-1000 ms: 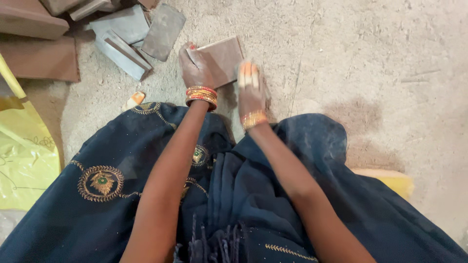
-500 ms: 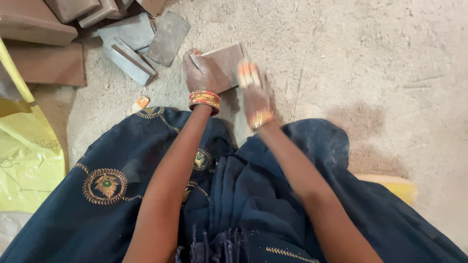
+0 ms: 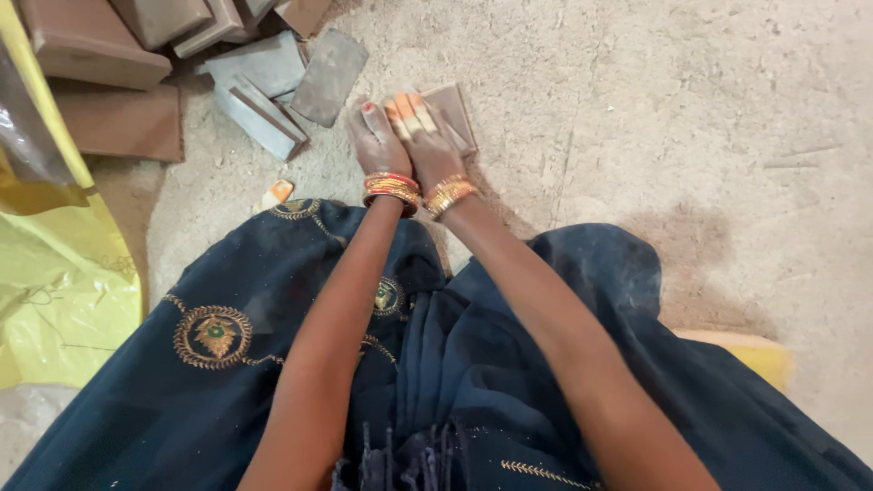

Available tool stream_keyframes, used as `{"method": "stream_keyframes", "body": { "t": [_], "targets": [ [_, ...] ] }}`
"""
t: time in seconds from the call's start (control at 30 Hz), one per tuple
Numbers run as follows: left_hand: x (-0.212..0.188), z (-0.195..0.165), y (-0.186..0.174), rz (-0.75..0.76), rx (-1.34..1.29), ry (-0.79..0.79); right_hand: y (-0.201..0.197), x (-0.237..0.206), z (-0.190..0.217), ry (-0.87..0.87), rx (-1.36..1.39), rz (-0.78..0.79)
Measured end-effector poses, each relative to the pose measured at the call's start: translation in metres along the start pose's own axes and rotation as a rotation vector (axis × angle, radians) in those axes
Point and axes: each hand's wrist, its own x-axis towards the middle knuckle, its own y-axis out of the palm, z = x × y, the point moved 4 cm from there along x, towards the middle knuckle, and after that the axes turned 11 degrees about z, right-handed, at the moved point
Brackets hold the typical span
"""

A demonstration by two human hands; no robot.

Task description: The person sits on the floor and repeatedly smooths the surfaces of small rectangular foam blocks using a sanding block. They handle each block one at a time, rubbing the sanding block over the faces and edges, then place the finished pieces into a nearby pile.

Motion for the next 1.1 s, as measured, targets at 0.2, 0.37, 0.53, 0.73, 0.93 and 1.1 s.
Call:
{"method": "stream_keyframes", "body": {
  "t": [0.2, 0.37, 0.53, 0.73, 0.93, 1.1],
  "targets": [
    [0.000, 0.004, 0.004, 0.013, 0.018, -0.096, 0.017, -0.009, -0.048, 0.346, -0.142, 0.549],
    [0.000, 0.004, 0.002, 0.036, 0.025, -0.071, 0.013, 0.025, -0.030, 0.125, -0.244, 0.029],
    [0.006, 0.003, 0.002, 0.058, 0.028, -0.086, 0.036, -0.039, 0.009, 0.088, 0.060, -0.068],
    [-0.034, -0.021, -0.011, 0.064, 0.571, 0.392, 0.080, -0.084, -0.037, 0.339, 0.004, 0.389],
    [-0.125, 0.007, -0.075, 1.344, 0.959, 0.794, 0.062, -0.058, -0.050, 0.337, -0.178, -0.027],
    [-0.096, 0.022, -0.139, 1.564, 1.382, 0.165, 0.079, -0.082, 0.016, 0.501, 0.187, 0.438]
  ]
}}
